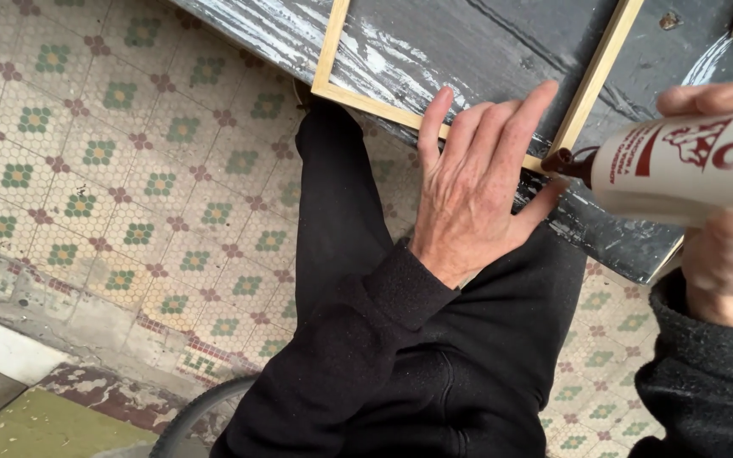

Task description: The person holds a wooden picture frame over their lap and rubs a sanding block along its edges. They then apply wood glue from a squeeze bottle to the frame's mitered corner joints and press the corners together by hand.

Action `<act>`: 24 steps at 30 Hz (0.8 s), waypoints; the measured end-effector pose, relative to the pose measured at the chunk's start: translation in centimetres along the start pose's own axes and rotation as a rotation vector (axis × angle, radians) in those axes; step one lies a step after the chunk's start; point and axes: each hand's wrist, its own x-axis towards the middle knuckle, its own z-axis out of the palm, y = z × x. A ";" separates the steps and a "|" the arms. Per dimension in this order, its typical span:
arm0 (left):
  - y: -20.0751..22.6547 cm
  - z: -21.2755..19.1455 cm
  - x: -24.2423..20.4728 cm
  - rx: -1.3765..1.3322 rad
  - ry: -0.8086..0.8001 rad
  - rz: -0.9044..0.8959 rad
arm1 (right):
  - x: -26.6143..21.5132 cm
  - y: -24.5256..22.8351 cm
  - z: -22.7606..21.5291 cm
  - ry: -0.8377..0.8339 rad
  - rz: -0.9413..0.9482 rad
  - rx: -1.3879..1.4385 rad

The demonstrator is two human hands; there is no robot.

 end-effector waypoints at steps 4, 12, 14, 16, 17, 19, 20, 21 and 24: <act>-0.6 -0.1 -0.3 0.012 -0.006 0.032 | -0.3 -0.9 0.8 0.006 0.053 -0.061; -0.6 -0.3 0.0 0.013 -0.029 0.041 | 0.0 -0.5 0.8 0.031 0.052 -0.143; -0.7 -0.5 0.1 0.014 -0.026 0.049 | -0.1 -0.7 1.1 0.035 0.060 -0.149; -0.7 -0.6 0.0 0.015 -0.025 0.055 | 0.0 -1.0 1.5 0.038 0.070 -0.153; -0.7 -0.5 0.0 0.008 -0.014 0.061 | 0.1 -1.3 1.7 0.039 0.068 -0.160; -0.9 -0.2 -0.1 -0.002 -0.002 0.072 | 0.2 -1.6 2.0 0.042 0.063 -0.171; -1.0 0.0 -0.3 0.003 -0.013 0.066 | 0.1 -1.7 2.0 0.041 0.048 -0.174; -1.2 0.2 -0.5 0.007 -0.024 0.061 | 0.1 -1.7 2.1 0.040 0.032 -0.178; -1.0 -0.1 -0.5 0.006 -0.031 0.057 | 0.2 -2.0 2.2 0.046 0.036 -0.191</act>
